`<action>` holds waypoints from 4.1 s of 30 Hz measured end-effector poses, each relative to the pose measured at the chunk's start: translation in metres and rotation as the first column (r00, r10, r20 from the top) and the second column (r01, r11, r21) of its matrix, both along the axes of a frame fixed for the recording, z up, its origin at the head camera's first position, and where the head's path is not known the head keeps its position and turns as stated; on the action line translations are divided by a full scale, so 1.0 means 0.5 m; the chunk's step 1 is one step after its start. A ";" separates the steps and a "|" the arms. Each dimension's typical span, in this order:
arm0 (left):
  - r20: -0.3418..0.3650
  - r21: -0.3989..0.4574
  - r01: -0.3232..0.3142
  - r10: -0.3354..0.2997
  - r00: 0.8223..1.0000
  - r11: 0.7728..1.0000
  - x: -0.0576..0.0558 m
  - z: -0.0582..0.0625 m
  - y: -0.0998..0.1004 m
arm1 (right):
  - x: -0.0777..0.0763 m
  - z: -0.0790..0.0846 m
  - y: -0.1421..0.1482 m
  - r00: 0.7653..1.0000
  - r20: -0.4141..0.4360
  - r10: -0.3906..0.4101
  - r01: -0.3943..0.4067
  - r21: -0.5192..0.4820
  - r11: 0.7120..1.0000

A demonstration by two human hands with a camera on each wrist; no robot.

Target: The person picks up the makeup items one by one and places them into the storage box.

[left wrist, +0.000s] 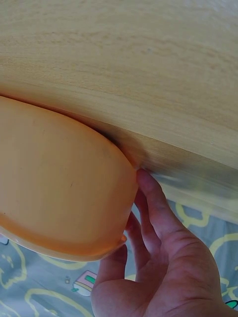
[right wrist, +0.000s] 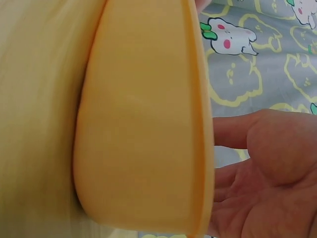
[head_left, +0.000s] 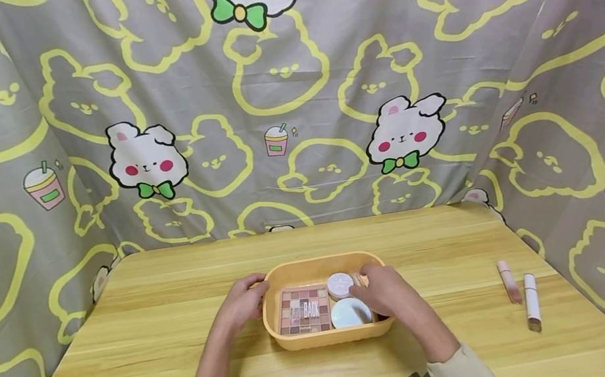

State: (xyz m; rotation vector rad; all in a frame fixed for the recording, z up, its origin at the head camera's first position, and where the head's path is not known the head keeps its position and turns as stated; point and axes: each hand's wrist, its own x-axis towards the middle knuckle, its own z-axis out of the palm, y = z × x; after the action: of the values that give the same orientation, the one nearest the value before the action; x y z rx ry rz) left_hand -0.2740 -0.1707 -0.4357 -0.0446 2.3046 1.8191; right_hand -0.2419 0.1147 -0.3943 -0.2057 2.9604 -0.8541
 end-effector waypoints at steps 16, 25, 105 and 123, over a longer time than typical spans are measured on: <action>0.012 -0.010 -0.026 0.026 1.000 1.000 -0.002 -0.005 -0.002 | 0.002 0.029 0.017 0.998 0.016 -0.068 0.069 -0.109 0.992; 0.002 -0.012 -0.008 0.008 1.000 1.000 0.000 -0.001 0.000 | 0.003 0.041 0.032 0.997 -0.015 -0.076 0.074 -0.114 0.991; 0.014 0.004 -0.013 0.013 1.000 1.000 -0.002 -0.003 -0.003 | -0.011 0.055 0.225 0.981 -0.026 -0.193 0.191 -0.070 0.979; 0.008 0.008 -0.005 0.005 1.000 1.000 0.001 0.000 -0.004 | -0.014 0.046 0.286 0.982 0.044 -0.183 0.184 -0.006 0.983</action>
State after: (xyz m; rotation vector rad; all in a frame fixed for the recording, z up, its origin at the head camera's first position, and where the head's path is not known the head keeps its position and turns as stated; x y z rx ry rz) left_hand -0.2738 -0.1726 -0.4359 -0.0571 2.2933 1.8277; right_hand -0.2490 0.2579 -0.3714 0.0867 2.9695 -0.8808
